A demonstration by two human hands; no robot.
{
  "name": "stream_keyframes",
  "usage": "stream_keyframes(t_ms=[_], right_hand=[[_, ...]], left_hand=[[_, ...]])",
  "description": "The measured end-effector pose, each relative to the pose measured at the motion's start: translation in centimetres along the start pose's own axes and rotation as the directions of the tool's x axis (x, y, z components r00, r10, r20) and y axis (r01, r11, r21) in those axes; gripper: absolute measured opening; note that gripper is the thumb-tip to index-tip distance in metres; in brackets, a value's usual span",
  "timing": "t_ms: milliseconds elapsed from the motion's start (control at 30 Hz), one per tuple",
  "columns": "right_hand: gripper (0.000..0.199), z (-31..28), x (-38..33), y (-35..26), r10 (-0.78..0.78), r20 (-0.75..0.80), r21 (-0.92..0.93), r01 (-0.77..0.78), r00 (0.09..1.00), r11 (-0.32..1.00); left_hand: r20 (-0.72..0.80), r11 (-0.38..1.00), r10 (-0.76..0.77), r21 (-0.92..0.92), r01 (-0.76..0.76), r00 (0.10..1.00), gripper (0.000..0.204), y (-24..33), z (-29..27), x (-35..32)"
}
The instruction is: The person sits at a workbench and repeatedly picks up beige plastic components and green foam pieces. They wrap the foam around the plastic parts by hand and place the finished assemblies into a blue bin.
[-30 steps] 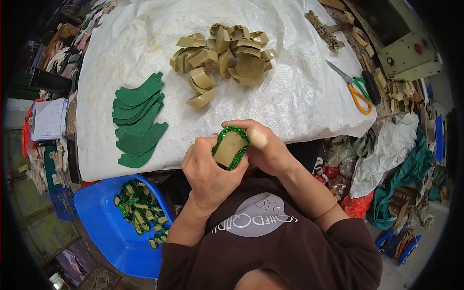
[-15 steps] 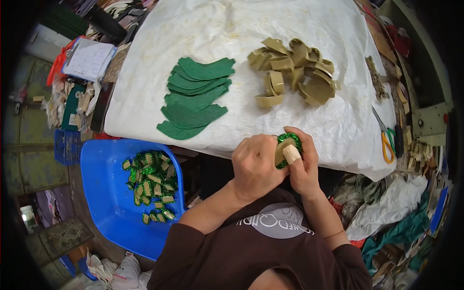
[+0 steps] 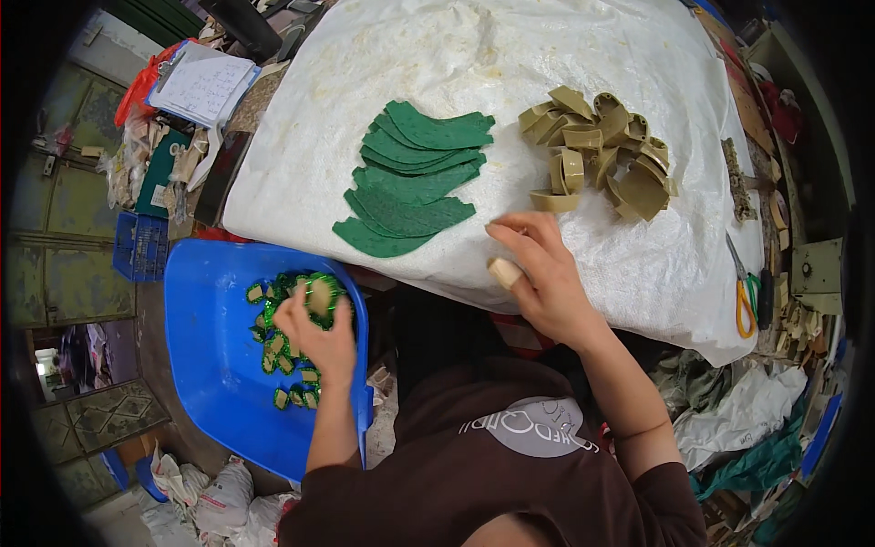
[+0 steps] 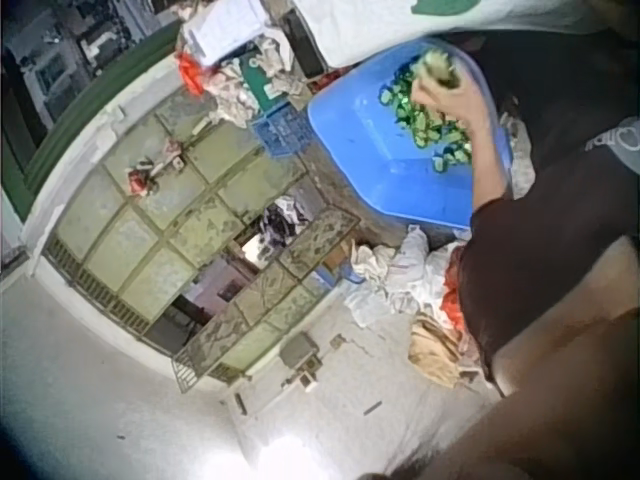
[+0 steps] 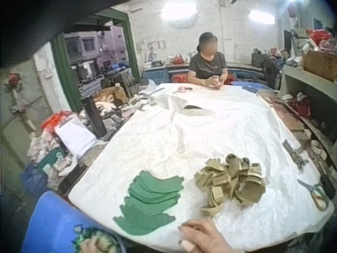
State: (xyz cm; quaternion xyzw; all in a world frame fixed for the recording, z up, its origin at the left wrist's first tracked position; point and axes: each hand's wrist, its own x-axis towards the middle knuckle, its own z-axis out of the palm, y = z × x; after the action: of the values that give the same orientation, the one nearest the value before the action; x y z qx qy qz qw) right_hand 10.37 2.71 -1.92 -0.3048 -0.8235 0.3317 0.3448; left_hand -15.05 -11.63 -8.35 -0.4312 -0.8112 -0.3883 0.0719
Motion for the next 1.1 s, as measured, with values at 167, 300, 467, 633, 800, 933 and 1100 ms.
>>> stream_keyframes(t_ms=[167,300,467,633,800,933,1100], right_hand=[[0.034,2.9,3.6,-0.4,-0.106,-0.073,-0.229,0.087,0.992,0.97],[0.028,5.0,5.0,0.9,-0.193,-0.027,-0.574,0.142,0.981,0.806],[0.016,5.6,4.6,1.3,-0.148,-0.049,-0.467,0.109,0.988,0.878],[0.016,5.1,5.1,1.4,-0.068,0.001,-0.406,0.063,0.998,0.912],[0.023,4.8,4.1,1.2,-0.171,-0.208,-0.267,0.112,0.963,0.957],[0.025,1.2,2.5,-0.1,-0.032,-0.321,-0.003,0.033,0.947,0.999],[0.022,-2.9,-0.6,-0.4,0.159,-0.117,0.266,-0.123,0.98,0.956]], left_hand=[[0.019,0.998,0.017,0.065,-0.019,1.0,0.043,-1.0,-0.8,1.2],[0.086,0.921,0.315,-0.267,-0.283,0.945,0.033,5.2,1.2,3.4],[0.141,0.893,0.449,-0.097,-0.439,0.882,0.05,7.2,3.8,4.0],[0.1,0.862,0.505,-0.112,-0.495,0.857,0.055,6.7,4.2,3.5],[0.169,0.869,0.495,-0.102,-0.485,0.852,0.05,6.7,3.9,3.3],[0.239,0.864,0.499,-0.063,-0.5,0.833,0.045,7.1,3.2,3.1],[0.304,0.748,0.518,-0.614,-0.251,0.799,0.045,11.0,3.1,2.4]])
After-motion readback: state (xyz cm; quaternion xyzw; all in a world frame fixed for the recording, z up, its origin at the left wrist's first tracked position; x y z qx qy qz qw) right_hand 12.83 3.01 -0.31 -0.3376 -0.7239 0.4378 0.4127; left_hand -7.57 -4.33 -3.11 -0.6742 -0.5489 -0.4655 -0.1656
